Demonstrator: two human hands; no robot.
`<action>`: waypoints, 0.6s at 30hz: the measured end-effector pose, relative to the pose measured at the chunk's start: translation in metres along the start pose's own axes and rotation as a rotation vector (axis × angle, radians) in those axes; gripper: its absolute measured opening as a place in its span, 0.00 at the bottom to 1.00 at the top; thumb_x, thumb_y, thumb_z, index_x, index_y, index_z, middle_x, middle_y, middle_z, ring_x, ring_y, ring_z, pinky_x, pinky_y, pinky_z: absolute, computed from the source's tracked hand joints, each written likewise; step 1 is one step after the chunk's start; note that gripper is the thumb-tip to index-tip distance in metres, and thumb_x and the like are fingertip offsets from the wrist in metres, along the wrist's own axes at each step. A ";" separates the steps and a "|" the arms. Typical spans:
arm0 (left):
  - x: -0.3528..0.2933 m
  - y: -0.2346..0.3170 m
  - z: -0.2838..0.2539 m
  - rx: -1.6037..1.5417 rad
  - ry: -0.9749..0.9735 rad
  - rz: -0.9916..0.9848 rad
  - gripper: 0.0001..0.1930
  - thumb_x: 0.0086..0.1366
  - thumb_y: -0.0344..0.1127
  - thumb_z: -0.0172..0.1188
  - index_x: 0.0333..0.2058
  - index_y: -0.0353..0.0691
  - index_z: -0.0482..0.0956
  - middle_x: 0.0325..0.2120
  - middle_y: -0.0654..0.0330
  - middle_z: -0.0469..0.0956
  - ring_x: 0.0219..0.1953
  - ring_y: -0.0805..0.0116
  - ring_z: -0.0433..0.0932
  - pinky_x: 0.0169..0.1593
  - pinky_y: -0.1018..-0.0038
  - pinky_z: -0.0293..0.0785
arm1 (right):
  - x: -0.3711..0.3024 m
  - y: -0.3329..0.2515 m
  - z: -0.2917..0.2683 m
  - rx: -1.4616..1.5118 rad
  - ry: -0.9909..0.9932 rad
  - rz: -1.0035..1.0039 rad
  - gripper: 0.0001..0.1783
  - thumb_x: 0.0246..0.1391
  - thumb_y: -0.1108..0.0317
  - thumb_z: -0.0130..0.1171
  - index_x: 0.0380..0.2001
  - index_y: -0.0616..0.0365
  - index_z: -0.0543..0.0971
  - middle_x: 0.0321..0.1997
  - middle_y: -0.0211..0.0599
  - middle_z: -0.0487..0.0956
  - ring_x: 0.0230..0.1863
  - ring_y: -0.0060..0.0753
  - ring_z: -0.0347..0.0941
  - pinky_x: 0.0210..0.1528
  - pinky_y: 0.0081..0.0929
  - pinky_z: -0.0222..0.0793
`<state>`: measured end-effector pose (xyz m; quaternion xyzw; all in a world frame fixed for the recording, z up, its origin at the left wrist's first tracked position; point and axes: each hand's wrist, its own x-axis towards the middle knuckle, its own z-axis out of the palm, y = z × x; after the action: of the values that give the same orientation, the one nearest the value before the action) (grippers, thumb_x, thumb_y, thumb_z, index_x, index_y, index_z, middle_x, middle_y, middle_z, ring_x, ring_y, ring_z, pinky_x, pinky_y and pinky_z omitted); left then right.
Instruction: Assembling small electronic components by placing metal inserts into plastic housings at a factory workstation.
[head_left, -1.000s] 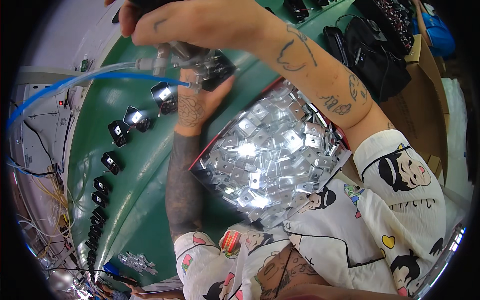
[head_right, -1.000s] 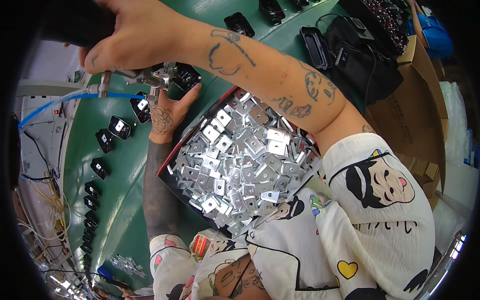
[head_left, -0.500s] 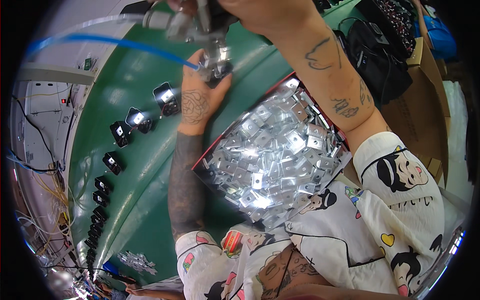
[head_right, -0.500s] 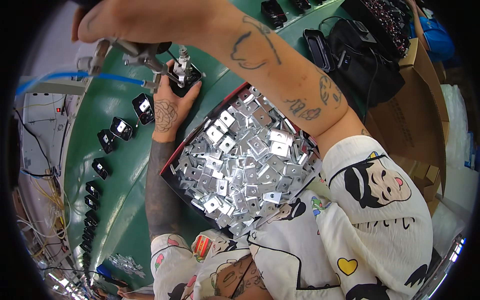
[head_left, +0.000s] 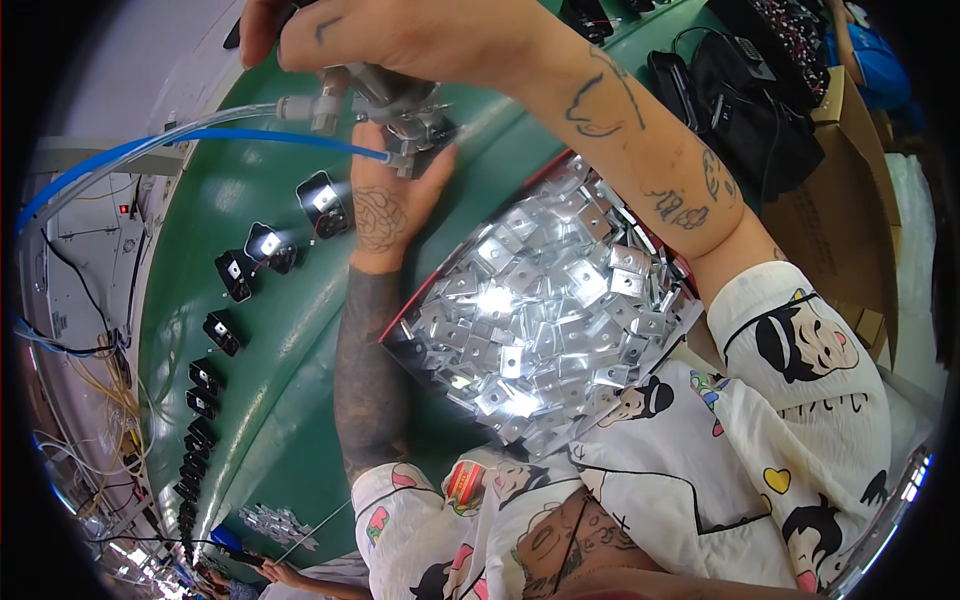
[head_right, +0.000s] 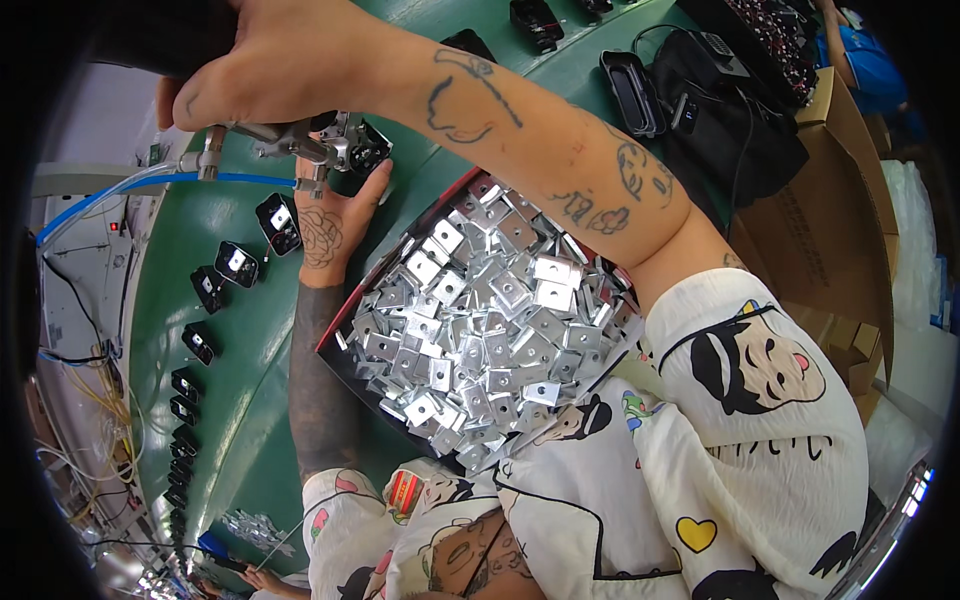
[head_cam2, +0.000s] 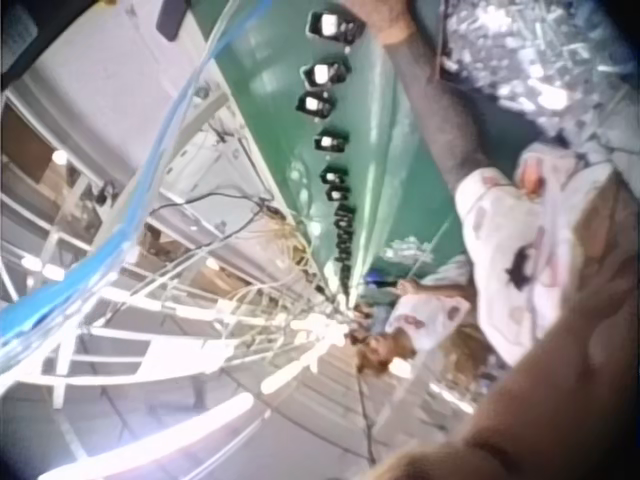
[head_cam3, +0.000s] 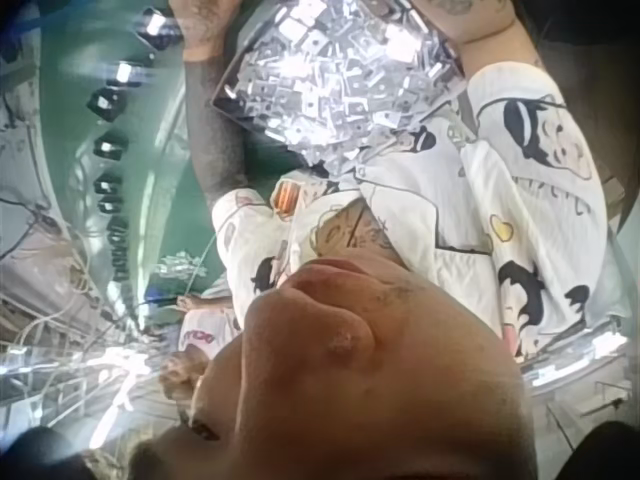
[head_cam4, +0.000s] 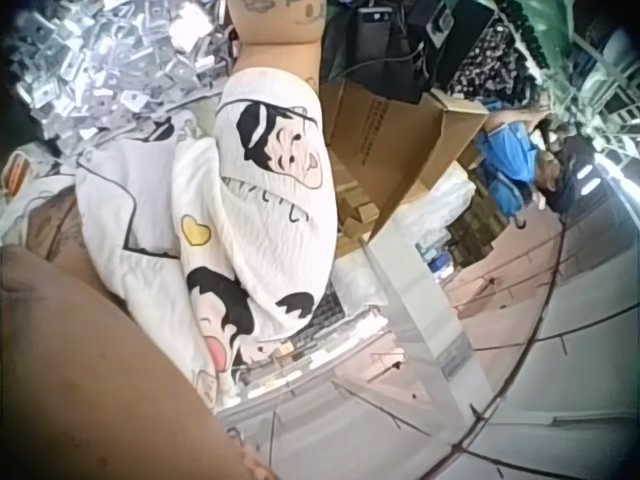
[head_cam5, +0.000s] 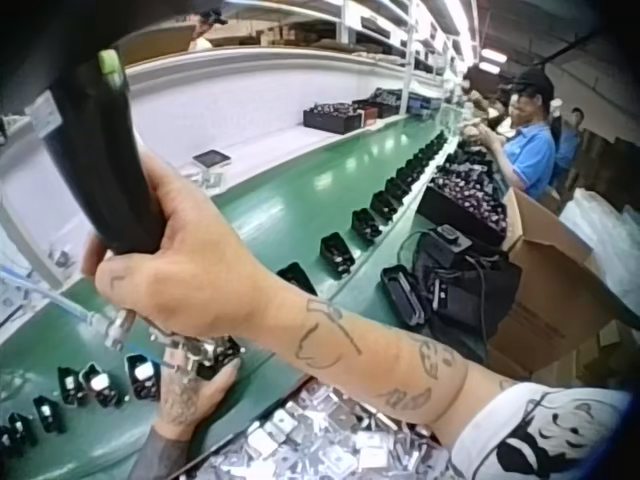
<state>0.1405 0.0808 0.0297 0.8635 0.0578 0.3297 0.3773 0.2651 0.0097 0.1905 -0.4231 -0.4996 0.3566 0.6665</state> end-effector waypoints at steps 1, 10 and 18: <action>0.001 0.000 0.001 -0.010 0.003 0.011 0.29 0.48 0.34 0.71 0.50 0.34 0.72 0.42 0.49 0.75 0.41 0.52 0.75 0.47 0.65 0.73 | 0.000 -0.001 0.001 -0.007 0.013 -0.010 0.35 0.42 0.82 0.55 0.59 0.58 0.66 0.32 0.35 0.80 0.27 0.24 0.72 0.29 0.17 0.67; 0.002 -0.002 0.002 0.021 0.036 0.081 0.29 0.48 0.33 0.71 0.49 0.35 0.73 0.43 0.49 0.75 0.40 0.54 0.76 0.45 0.67 0.74 | 0.001 0.007 0.002 -0.044 0.095 -0.098 0.29 0.41 0.81 0.58 0.52 0.58 0.70 0.32 0.35 0.81 0.28 0.26 0.74 0.31 0.19 0.70; 0.002 0.000 0.001 -0.141 -0.006 -0.058 0.25 0.50 0.32 0.72 0.47 0.35 0.74 0.40 0.52 0.77 0.38 0.58 0.77 0.45 0.68 0.74 | 0.002 0.009 0.000 -0.138 0.191 -0.166 0.24 0.41 0.79 0.60 0.46 0.58 0.73 0.32 0.35 0.81 0.29 0.27 0.75 0.33 0.21 0.72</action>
<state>0.1430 0.0807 0.0298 0.8336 0.0583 0.3191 0.4470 0.2646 0.0154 0.1827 -0.4570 -0.4906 0.2234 0.7075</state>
